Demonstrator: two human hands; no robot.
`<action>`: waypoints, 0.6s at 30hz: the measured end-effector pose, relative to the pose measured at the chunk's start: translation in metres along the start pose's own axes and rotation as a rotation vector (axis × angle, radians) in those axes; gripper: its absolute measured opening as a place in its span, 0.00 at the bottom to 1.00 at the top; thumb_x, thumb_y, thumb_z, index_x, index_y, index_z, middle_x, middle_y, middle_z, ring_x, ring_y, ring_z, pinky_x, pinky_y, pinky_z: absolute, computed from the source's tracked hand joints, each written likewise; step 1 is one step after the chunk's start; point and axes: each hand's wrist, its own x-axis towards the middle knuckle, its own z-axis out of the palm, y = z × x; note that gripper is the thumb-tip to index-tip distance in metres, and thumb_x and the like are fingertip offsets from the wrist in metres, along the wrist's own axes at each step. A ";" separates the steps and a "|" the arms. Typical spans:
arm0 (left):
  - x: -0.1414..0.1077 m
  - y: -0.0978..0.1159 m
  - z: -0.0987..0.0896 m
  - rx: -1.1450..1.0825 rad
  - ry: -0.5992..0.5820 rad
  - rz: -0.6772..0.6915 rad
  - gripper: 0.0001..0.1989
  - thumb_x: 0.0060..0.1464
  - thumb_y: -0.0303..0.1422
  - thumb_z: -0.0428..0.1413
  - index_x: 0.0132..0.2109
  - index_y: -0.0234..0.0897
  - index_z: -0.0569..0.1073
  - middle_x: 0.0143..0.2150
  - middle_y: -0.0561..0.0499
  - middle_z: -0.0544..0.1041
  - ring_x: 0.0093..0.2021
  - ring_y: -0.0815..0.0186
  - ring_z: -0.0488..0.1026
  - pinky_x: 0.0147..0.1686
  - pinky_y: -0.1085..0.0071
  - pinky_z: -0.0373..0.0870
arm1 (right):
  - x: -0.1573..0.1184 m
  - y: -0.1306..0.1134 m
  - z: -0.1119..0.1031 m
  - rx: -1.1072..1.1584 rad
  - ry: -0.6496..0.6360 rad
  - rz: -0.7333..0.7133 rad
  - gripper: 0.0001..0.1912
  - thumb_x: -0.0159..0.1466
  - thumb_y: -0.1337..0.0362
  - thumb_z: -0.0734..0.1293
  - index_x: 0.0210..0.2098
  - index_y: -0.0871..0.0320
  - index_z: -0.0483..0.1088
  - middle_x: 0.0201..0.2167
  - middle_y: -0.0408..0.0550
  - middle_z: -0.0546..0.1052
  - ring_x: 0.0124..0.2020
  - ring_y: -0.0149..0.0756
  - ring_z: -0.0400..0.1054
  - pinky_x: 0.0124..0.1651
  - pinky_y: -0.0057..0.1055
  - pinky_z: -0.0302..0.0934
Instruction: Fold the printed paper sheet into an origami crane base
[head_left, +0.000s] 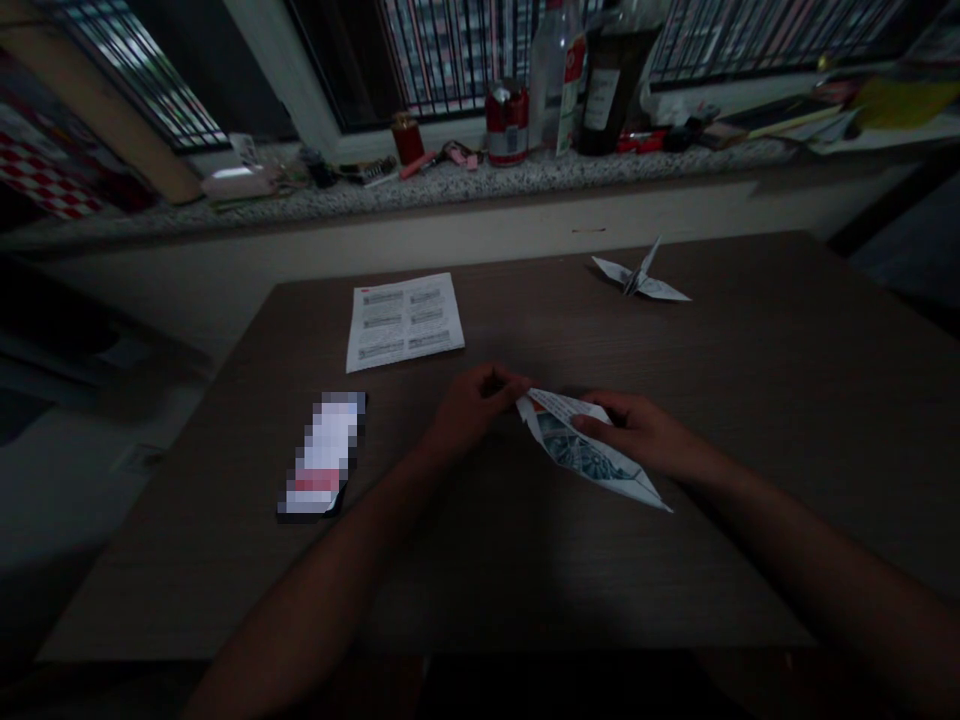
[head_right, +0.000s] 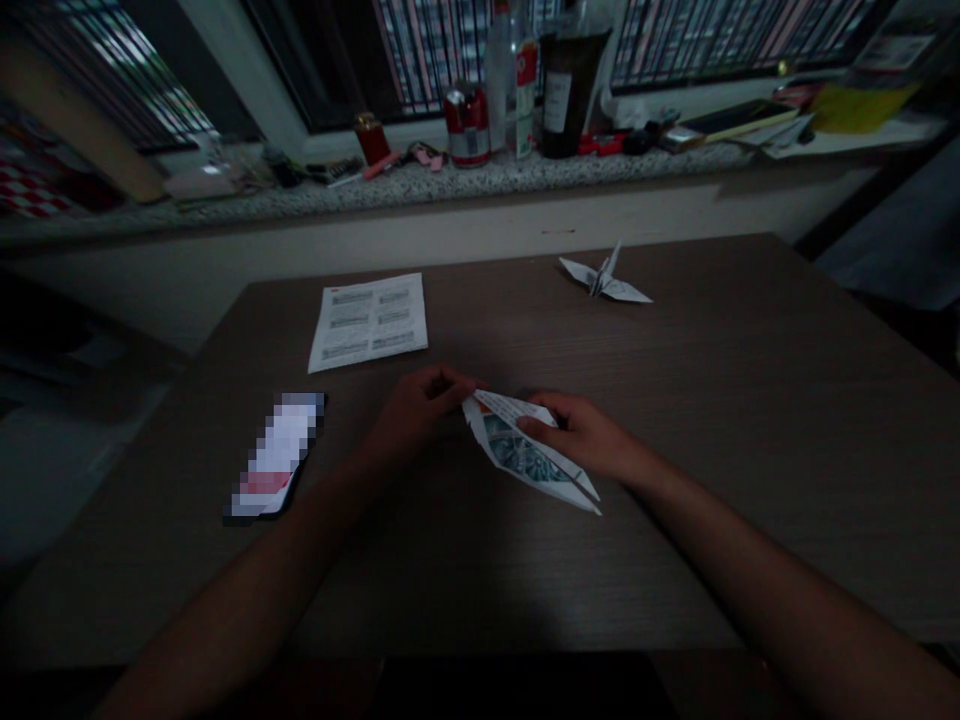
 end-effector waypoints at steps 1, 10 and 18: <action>0.000 0.000 0.000 0.017 0.002 0.005 0.13 0.58 0.42 0.65 0.38 0.36 0.77 0.45 0.46 0.84 0.44 0.59 0.81 0.49 0.61 0.77 | 0.000 0.000 0.000 0.000 0.002 0.005 0.21 0.65 0.45 0.69 0.43 0.56 0.76 0.34 0.47 0.79 0.32 0.37 0.73 0.32 0.32 0.65; 0.000 0.000 0.000 0.187 -0.026 0.055 0.10 0.60 0.40 0.63 0.39 0.38 0.75 0.42 0.48 0.83 0.42 0.59 0.81 0.45 0.63 0.77 | 0.000 0.000 0.003 -0.043 0.034 -0.013 0.20 0.65 0.46 0.69 0.40 0.57 0.76 0.31 0.47 0.78 0.29 0.36 0.71 0.30 0.32 0.62; -0.001 -0.002 -0.001 0.376 -0.159 0.131 0.11 0.60 0.39 0.62 0.45 0.39 0.81 0.44 0.50 0.83 0.44 0.59 0.79 0.46 0.65 0.73 | -0.002 -0.004 0.004 -0.150 0.022 -0.061 0.19 0.67 0.47 0.67 0.38 0.57 0.77 0.30 0.46 0.78 0.29 0.37 0.70 0.30 0.32 0.62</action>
